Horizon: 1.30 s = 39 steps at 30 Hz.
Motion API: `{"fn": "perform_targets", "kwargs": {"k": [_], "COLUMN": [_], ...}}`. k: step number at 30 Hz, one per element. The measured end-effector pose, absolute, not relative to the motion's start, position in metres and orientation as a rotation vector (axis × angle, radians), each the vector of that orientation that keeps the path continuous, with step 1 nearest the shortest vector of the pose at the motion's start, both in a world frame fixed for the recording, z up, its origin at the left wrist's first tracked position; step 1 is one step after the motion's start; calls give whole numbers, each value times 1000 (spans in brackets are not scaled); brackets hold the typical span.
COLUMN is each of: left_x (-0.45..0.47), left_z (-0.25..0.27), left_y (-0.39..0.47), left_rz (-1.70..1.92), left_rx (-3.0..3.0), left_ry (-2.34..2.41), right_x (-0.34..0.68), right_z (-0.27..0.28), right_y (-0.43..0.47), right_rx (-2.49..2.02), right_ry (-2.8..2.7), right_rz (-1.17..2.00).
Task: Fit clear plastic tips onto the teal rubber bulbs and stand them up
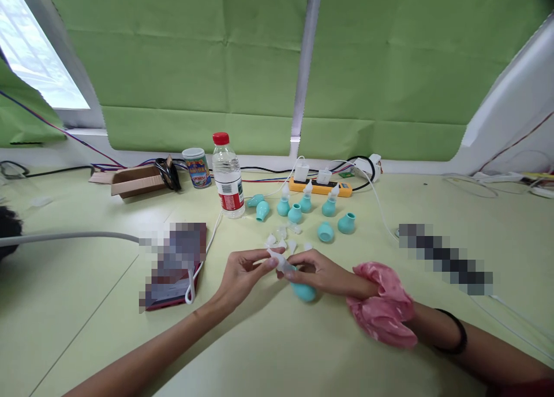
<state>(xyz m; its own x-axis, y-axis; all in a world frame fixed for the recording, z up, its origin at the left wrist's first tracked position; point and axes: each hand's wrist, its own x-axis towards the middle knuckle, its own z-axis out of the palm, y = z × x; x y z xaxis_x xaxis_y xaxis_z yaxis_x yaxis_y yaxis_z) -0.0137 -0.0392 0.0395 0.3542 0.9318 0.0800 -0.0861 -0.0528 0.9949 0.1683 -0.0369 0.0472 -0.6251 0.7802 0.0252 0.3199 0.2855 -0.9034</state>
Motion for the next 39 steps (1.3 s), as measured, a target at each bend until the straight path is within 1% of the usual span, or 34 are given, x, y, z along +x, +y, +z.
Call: {"fn": "perform_targets", "kwargs": {"k": [2,6,9,13,15,19,25,29,35,39], "left_x": [-16,-23,-27,-30,-32,-35,-33,-33,-32,-30], "left_z": [46,50,42,31,29,30,26,24,20,15], "left_y": [-38,-29,-18,-5,-1,2,3,5,1,-1], "left_rz": [1131,1517,1618,1550,1536,1581,1618,1621,1596,1577], "left_rx": [1363,1365,1426,1520,1535,1482,1421,1476,1609,1668], "left_ry": [946,1177,1240,1214,1230,1274,1214,1205,1217,1224], "right_x": [170,181,191,200,201,202,203,206,200,192], "right_z": [53,62,61,52,49,49,47,44,28,12], "right_y": [-38,-31,-20,-9,-8,-9,-10,-7,1,-1], "right_rx": [-999,-1014,-1137,-1352,-1396,-1408,-1304,-1289,-1440,-1390], "right_ry": [-2134,-2151,-2257,-2510,-2589,-2653,-2713,-2711,-2534,-2453], "right_rz": [1041,491,277,242,171,93,165,155,-78,-173]}}
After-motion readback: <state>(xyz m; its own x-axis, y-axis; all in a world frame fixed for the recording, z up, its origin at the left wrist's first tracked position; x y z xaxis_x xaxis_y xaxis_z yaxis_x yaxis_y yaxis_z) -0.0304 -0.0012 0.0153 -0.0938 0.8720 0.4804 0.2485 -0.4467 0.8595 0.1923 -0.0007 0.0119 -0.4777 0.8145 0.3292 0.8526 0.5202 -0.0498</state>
